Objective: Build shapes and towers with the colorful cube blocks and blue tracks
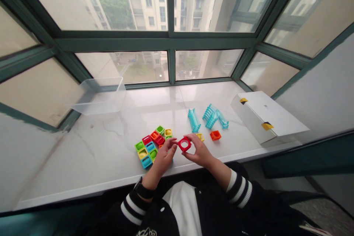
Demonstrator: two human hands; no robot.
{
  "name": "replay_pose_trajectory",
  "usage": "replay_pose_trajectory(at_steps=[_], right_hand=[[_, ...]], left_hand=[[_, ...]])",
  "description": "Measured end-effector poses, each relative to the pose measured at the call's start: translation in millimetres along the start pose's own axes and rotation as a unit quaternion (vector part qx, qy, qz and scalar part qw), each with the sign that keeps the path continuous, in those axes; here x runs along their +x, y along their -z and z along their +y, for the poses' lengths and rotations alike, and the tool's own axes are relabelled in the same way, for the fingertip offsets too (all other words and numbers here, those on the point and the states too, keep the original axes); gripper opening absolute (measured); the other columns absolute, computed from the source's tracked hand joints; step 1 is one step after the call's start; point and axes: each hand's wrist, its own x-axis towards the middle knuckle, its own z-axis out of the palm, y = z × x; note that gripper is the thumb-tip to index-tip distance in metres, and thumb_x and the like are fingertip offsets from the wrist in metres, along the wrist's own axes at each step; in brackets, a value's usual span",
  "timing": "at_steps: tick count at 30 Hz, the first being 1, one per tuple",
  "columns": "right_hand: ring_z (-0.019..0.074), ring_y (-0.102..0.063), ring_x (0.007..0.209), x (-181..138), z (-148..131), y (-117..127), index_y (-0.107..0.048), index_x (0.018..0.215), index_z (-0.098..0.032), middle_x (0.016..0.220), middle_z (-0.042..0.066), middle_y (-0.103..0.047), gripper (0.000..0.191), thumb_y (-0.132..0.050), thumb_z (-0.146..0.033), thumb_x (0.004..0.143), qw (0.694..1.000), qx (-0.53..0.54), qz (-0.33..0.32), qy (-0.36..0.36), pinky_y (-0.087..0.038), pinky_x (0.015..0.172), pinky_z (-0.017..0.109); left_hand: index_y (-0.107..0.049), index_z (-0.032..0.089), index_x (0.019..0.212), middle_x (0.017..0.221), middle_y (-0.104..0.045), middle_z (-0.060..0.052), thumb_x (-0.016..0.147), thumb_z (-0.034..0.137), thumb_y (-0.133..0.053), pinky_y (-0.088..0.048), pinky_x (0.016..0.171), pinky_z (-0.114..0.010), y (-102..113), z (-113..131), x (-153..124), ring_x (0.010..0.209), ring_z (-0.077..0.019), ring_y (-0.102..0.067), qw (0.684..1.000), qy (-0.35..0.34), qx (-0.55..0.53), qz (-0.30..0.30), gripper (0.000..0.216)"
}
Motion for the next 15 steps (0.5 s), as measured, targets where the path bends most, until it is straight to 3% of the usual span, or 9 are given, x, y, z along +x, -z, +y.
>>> replay_pose_trajectory(at_steps=[3,5,8,11,15], right_hand=[[0.0319,-0.062,0.123,-6.5,5.4,17.0,-0.050,0.142,-0.025,0.131,0.014,-0.062,0.064,-0.079,-0.034,0.086,0.999,-0.020,0.034,-0.019,-0.054,0.107,0.050],[0.0322,-0.062,0.124,-13.6,12.1,31.5,-0.048,0.145,-0.024,0.134,0.015,-0.061,0.064,-0.076,-0.035,0.088,0.996,-0.044,0.066,-0.042,-0.053,0.108,0.051],[0.0331,-0.061,0.126,-26.8,25.9,56.6,-0.047,0.148,-0.024,0.138,0.015,-0.060,0.065,-0.073,-0.038,0.091,0.986,-0.086,0.124,-0.067,-0.052,0.110,0.053],[0.0329,-0.062,0.126,-41.1,42.0,82.8,-0.050,0.147,-0.022,0.136,0.014,-0.061,0.063,-0.072,-0.041,0.091,0.973,-0.122,0.177,-0.081,-0.052,0.110,0.053],[0.0317,-0.064,0.121,-59.6,64.9,112.6,-0.051,0.147,-0.021,0.133,0.015,-0.063,0.066,-0.074,-0.045,0.090,0.949,-0.160,0.241,-0.126,-0.052,0.109,0.053]], left_hand=[[-0.060,0.023,0.129,0.125,-0.071,-0.012,0.104,0.046,-0.052,-0.052,0.107,-0.048,11.1,-7.9,2.1,0.120,-0.0283,-0.067,0.985,-0.043,0.150,0.076,0.035],[-0.061,0.023,0.130,0.131,-0.068,-0.014,0.101,0.041,-0.056,-0.047,0.113,-0.053,17.5,-16.6,3.3,0.126,-0.0313,-0.062,0.958,-0.070,0.256,0.108,0.035],[-0.061,0.022,0.135,0.145,-0.060,-0.016,0.098,0.038,-0.059,-0.033,0.122,-0.062,22.0,-30.4,3.1,0.139,-0.0366,-0.051,0.908,-0.058,0.392,0.135,0.040],[-0.061,0.020,0.140,0.155,-0.052,-0.017,0.098,0.039,-0.059,-0.022,0.126,-0.066,20.8,-39.2,1.5,0.149,-0.0394,-0.041,0.873,-0.030,0.466,0.144,0.046],[-0.058,0.018,0.145,0.156,-0.051,-0.019,0.100,0.042,-0.055,-0.025,0.125,-0.064,18.0,-43.1,1.0,0.148,-0.0392,-0.042,0.859,-0.027,0.496,0.124,0.051]])
